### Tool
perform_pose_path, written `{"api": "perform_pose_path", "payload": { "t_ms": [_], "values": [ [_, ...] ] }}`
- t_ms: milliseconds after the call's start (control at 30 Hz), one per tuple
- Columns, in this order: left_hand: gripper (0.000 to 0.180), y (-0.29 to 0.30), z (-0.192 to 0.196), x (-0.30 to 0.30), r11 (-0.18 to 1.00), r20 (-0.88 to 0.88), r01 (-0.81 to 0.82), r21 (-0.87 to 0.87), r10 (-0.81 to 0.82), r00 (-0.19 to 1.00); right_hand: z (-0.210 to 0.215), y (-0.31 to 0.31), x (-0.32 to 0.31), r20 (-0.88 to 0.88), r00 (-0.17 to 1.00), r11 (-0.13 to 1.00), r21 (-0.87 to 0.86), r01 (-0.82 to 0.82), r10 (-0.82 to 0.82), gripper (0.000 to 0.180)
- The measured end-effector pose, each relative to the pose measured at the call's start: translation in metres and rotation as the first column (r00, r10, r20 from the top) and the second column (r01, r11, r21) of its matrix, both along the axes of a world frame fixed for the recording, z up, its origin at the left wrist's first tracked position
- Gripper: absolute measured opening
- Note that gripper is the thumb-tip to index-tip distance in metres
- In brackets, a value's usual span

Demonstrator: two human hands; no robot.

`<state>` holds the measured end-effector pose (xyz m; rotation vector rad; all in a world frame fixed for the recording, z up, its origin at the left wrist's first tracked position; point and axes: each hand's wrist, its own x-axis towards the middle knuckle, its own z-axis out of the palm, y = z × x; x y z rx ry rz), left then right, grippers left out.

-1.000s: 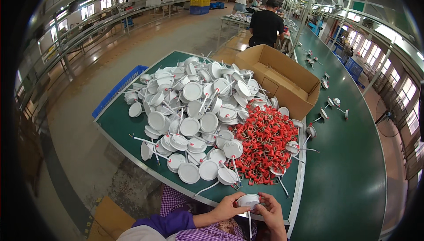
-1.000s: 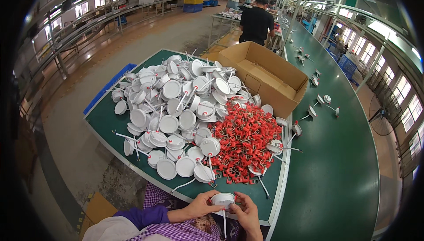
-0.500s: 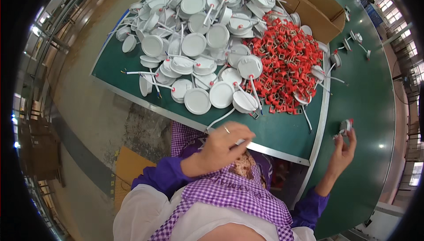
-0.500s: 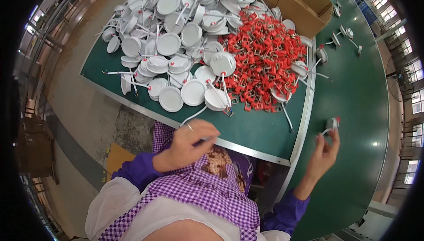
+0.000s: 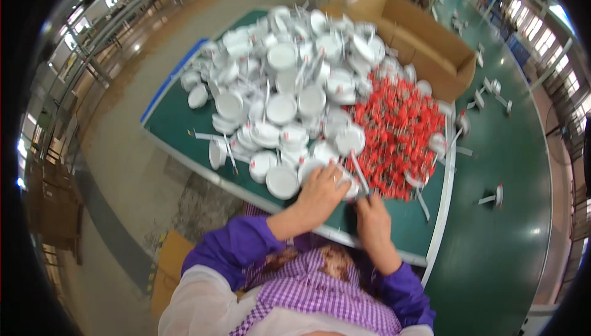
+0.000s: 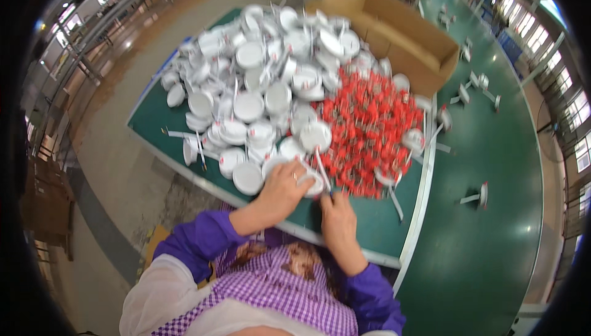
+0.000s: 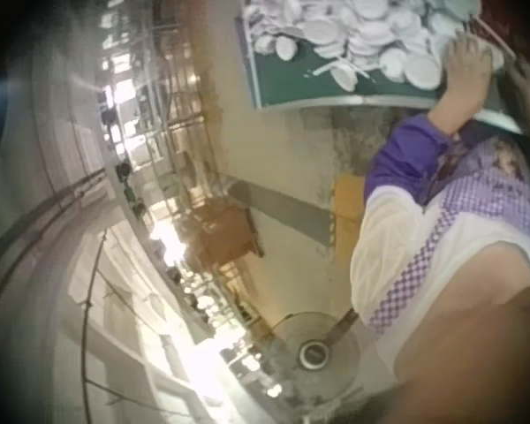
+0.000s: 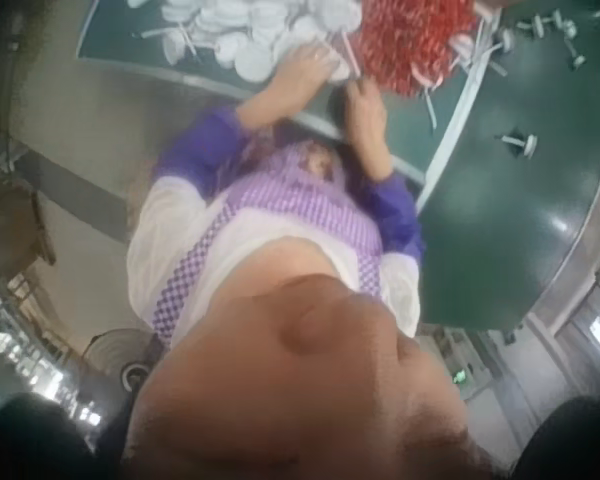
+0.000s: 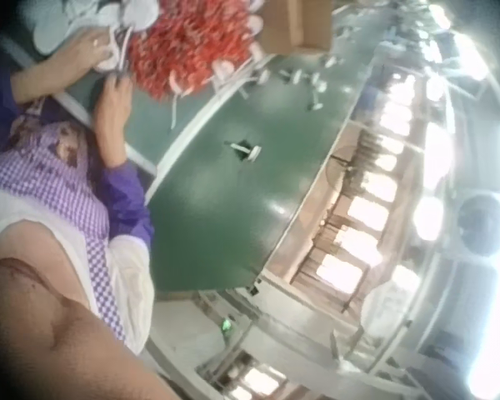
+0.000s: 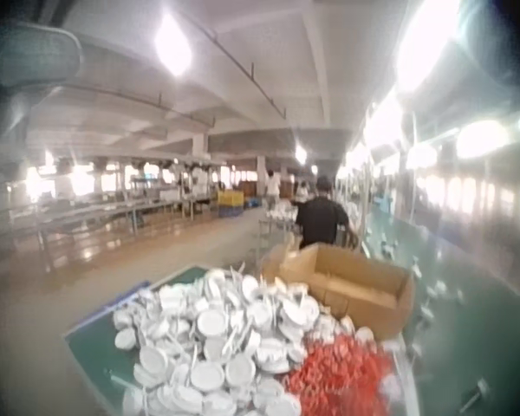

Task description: The recorder is assembling small circular LED light fixtures by attaching a red plastic clip and threading wires through the back.

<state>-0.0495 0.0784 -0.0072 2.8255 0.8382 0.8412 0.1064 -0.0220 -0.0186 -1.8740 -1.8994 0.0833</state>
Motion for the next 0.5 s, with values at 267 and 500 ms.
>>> {"api": "perform_pose_path", "payload": {
  "t_ms": [267,500],
  "values": [
    [0.030,0.005,0.034,0.006,0.967,0.148,0.109,-0.232,-0.076,0.986,0.001,-0.014,0.010,-0.099,0.995,0.991,0.127,0.039,-0.027,0.009],
    [0.040,-0.005,0.060,0.015,0.752,0.638,0.436,-0.494,-0.027,0.770,0.000,-0.029,0.054,-0.825,0.538,0.969,-0.045,0.243,-0.173,0.009]
  ]
}}
